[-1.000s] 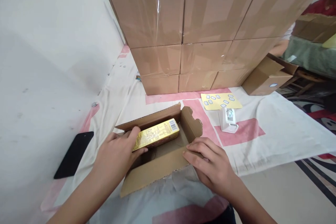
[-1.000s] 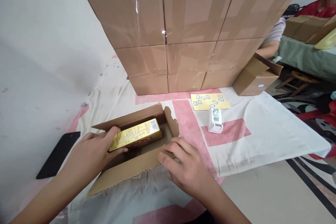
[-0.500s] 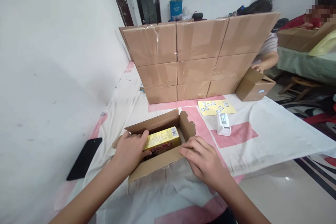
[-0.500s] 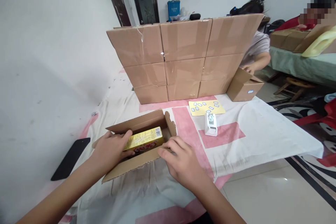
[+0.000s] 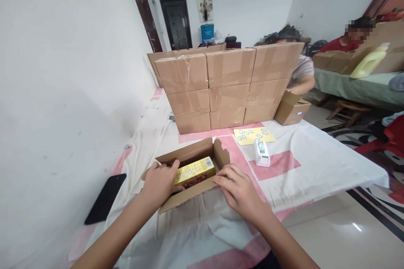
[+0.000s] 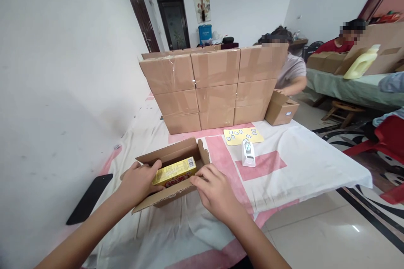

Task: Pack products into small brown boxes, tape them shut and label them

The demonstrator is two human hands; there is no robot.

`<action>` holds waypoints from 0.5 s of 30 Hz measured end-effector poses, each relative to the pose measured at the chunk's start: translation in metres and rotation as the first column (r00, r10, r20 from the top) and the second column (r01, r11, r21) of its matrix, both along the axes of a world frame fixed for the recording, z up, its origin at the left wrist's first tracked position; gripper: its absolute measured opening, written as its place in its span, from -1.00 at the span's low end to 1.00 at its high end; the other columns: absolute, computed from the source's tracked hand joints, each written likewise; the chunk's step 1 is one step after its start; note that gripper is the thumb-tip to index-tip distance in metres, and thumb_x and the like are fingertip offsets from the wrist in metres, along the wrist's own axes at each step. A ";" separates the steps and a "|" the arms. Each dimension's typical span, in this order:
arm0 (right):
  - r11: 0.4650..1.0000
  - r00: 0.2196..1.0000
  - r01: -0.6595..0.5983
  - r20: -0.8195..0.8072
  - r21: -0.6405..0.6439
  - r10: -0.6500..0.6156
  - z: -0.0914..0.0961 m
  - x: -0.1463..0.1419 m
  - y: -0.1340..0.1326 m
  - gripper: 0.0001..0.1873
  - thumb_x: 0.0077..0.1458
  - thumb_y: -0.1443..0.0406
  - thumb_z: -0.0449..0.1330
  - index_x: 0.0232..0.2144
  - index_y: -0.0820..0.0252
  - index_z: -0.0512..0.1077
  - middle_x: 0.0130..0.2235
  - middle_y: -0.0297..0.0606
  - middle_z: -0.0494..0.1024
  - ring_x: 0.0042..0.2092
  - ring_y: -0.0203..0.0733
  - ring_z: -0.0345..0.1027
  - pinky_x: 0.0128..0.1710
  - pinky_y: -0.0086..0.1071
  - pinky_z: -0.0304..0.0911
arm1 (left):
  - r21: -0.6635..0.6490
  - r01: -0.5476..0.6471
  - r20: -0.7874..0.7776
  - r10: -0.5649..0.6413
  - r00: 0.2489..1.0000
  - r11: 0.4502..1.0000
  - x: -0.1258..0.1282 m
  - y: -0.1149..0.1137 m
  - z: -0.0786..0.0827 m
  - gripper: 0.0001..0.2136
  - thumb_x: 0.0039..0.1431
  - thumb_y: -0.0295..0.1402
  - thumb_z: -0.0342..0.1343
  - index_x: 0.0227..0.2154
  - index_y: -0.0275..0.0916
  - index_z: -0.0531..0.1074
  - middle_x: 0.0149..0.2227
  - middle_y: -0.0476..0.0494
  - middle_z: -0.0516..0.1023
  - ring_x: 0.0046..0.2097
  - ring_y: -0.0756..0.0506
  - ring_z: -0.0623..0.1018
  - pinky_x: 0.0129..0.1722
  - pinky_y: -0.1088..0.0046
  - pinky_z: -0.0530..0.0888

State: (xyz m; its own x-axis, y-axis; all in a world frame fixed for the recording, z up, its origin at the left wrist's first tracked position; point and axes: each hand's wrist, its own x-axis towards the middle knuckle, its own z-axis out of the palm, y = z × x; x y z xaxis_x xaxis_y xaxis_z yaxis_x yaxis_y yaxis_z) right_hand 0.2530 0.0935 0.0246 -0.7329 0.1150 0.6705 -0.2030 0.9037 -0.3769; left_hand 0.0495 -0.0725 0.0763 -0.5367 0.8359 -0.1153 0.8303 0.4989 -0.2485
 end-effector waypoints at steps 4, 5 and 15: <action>0.971 0.980 0.113 -0.137 -0.212 -0.143 -0.008 0.000 0.003 -0.56 0.23 0.39 0.20 0.14 0.04 0.36 0.02 -0.09 0.37 0.04 -0.01 0.34 -0.04 -0.14 0.39 | 0.245 -0.009 0.085 -0.012 0.996 0.970 -0.008 -0.021 0.007 -0.51 0.14 0.05 0.17 0.00 -0.17 0.41 -0.10 -0.25 0.64 0.00 -0.30 0.58 0.00 0.13 0.33; 0.949 0.970 0.148 -0.149 -0.278 -0.194 -0.011 -0.001 0.006 -0.48 0.20 0.33 0.25 0.19 0.02 0.31 0.07 -0.06 0.34 0.10 0.03 0.32 0.03 -0.08 0.38 | 0.368 -0.029 0.111 -0.013 0.994 0.929 -0.011 -0.032 0.005 -0.53 0.15 0.07 0.16 -0.02 -0.13 0.41 -0.06 -0.21 0.62 0.04 -0.29 0.56 0.02 0.14 0.34; 0.845 1.000 0.014 0.019 -0.534 -0.004 -0.023 -0.022 0.021 -0.68 0.25 0.17 0.22 0.04 0.05 0.47 0.10 -0.12 0.49 0.24 0.05 0.27 0.23 -0.06 0.23 | 0.805 -0.254 0.428 -0.229 0.874 0.536 0.001 -0.078 -0.082 -0.31 0.19 0.22 0.01 0.23 -0.11 0.27 0.27 -0.31 0.40 0.30 -0.34 0.39 0.24 -0.04 0.35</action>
State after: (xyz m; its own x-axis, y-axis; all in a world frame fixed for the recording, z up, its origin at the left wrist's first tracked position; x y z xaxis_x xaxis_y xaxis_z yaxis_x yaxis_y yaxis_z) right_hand 0.2306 0.1143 0.0013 -0.7408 0.4581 0.4913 -0.1853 0.5636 -0.8050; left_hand 0.0502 -0.1506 -0.0058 -0.6334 0.6651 0.3955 0.7020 0.2789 0.6553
